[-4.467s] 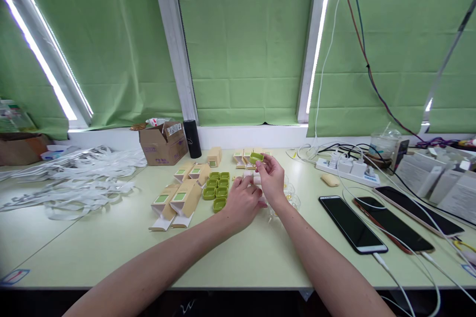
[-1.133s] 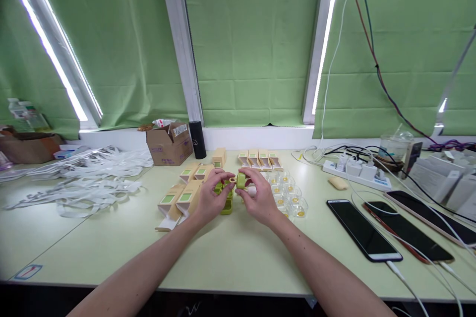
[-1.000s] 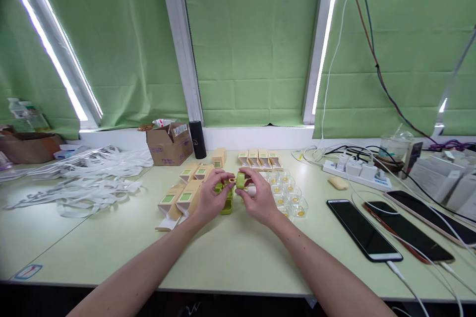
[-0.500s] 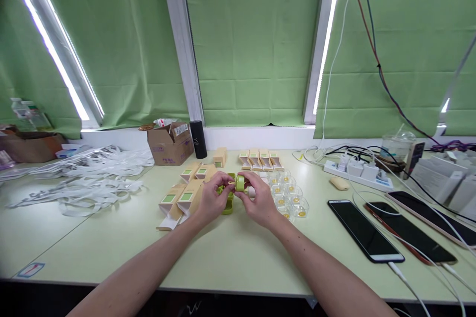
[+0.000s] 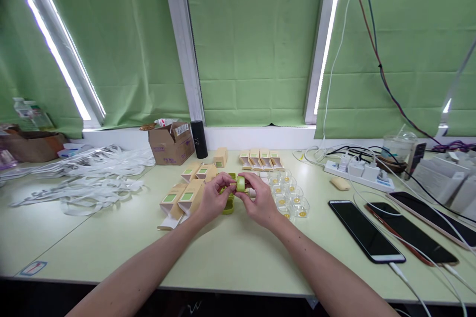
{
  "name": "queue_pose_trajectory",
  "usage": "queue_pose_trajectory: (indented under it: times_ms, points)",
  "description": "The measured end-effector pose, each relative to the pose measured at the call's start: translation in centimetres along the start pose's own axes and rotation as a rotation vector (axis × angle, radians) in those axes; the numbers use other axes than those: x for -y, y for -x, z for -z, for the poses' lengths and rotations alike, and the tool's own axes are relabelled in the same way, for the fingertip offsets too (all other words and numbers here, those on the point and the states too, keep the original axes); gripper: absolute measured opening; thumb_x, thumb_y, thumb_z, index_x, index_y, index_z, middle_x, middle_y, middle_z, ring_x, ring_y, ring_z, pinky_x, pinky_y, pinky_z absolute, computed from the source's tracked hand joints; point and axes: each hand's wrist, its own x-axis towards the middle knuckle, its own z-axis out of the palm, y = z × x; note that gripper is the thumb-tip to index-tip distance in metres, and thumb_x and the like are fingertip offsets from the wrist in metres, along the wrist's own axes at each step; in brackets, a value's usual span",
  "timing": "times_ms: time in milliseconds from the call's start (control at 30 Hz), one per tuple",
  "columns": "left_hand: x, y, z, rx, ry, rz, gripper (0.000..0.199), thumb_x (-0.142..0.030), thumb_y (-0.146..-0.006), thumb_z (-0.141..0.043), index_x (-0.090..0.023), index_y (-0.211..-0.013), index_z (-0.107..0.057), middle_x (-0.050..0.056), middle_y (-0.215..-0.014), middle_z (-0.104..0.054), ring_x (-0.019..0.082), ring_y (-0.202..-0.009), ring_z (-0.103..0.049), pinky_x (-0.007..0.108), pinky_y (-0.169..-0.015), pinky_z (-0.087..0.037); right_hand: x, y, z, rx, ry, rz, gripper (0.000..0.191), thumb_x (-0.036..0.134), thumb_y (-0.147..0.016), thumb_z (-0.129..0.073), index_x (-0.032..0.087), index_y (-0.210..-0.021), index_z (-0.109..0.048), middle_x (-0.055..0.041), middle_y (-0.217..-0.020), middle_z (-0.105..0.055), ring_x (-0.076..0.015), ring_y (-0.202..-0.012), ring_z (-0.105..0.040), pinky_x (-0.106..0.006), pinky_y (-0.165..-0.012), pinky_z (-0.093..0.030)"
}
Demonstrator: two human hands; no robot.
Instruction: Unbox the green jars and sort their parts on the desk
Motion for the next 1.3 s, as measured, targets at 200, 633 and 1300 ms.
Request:
queue_pose_trajectory:
  times_ms: [200, 633, 1300]
  points:
    - [-0.2, -0.2, 0.6, -0.015, -0.079, -0.031, 0.021, -0.026, -0.092, -0.067, -0.019, -0.111, -0.068, 0.006, -0.097, -0.066, 0.017, -0.083, -0.064, 0.031, -0.075, -0.054, 0.5, -0.6, 0.0, -0.029, -0.069, -0.005, 0.043, 0.026, -0.092, -0.069, 0.030, -0.135, -0.061, -0.0105, -0.131, -0.060, -0.0248, -0.109, -0.066, -0.043, -0.093, -0.062]
    - [-0.2, -1.0, 0.9, 0.071, -0.142, -0.072, 0.039, -0.040, -0.094, -0.071, -0.026, -0.130, -0.069, 0.010, -0.117, -0.066, 0.025, -0.114, -0.059, 0.040, -0.094, -0.054, 0.7, -0.4, 0.3, 0.017, 0.080, 0.093, 0.065, 0.014, -0.092, -0.060, 0.036, -0.151, -0.047, -0.0097, -0.138, -0.056, -0.0289, -0.129, -0.057, -0.054, -0.109, -0.053]
    - [-0.2, -0.9, 0.4, 0.019, -0.084, -0.032, 0.042, -0.020, -0.080, -0.083, -0.025, -0.120, -0.074, 0.008, -0.118, -0.071, 0.023, -0.108, -0.068, 0.039, -0.093, -0.058, 0.5, -0.5, 0.1, -0.145, -0.043, 0.065, 0.034, 0.012, -0.090, -0.056, 0.030, -0.118, -0.062, -0.0091, -0.124, -0.056, -0.0235, -0.113, -0.064, -0.043, -0.093, -0.066]
